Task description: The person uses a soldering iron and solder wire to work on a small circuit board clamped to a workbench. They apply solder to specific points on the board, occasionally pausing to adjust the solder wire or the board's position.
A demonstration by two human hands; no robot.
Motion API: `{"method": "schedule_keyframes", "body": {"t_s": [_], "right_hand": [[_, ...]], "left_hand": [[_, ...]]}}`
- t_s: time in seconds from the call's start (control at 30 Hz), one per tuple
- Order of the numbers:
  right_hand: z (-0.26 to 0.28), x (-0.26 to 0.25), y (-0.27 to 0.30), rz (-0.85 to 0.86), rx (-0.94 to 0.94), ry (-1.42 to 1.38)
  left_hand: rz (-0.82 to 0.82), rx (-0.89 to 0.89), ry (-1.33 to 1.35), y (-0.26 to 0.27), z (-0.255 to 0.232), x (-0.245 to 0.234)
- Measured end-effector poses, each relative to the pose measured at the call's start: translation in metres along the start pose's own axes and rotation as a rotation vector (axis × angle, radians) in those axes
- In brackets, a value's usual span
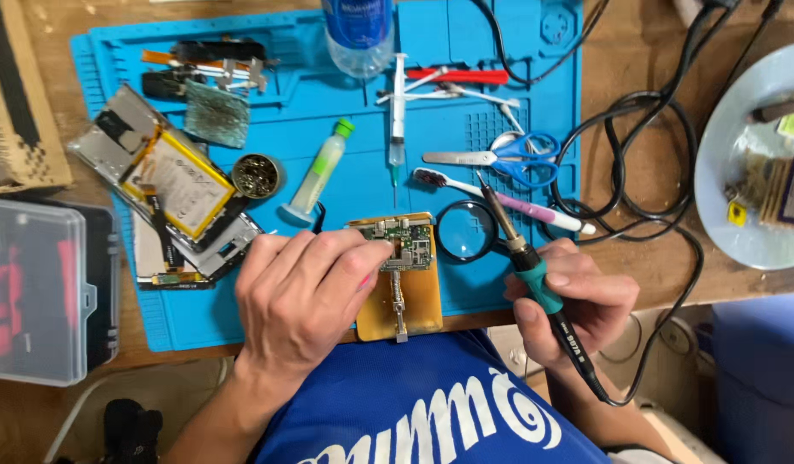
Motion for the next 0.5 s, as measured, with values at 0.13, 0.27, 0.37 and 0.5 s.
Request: {"method": "schedule_keyframes", "body": {"t_s": [0.13,0.27,0.37,0.5], "right_hand": [[0.005,-0.005,0.000,0.060,0.024,-0.022],[0.014,-0.008,0.000,0.099,0.113,0.009],[0.009,-0.006,0.000,0.071,0.066,-0.031],[0.007,-0.009,-0.003,0.139,0.056,-0.026]], "left_hand": [[-0.015,0.000,-0.009,-0.002,-0.002,0.002],[0.029,-0.038,0.109,-0.003,-0.004,0.002],[0.065,-0.078,0.184,0.002,-0.002,0.005],[0.121,-0.131,0.261,0.007,0.001,0.007]]}}
Point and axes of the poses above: each hand's wrist, its own y-axis away from the middle knuckle, its own x-axis out of the palm, z = x × y, the point moved 1 cm from there along -y, towards the middle knuckle, and after that the axes turned 3 degrees about z, right-handed, at the moved point
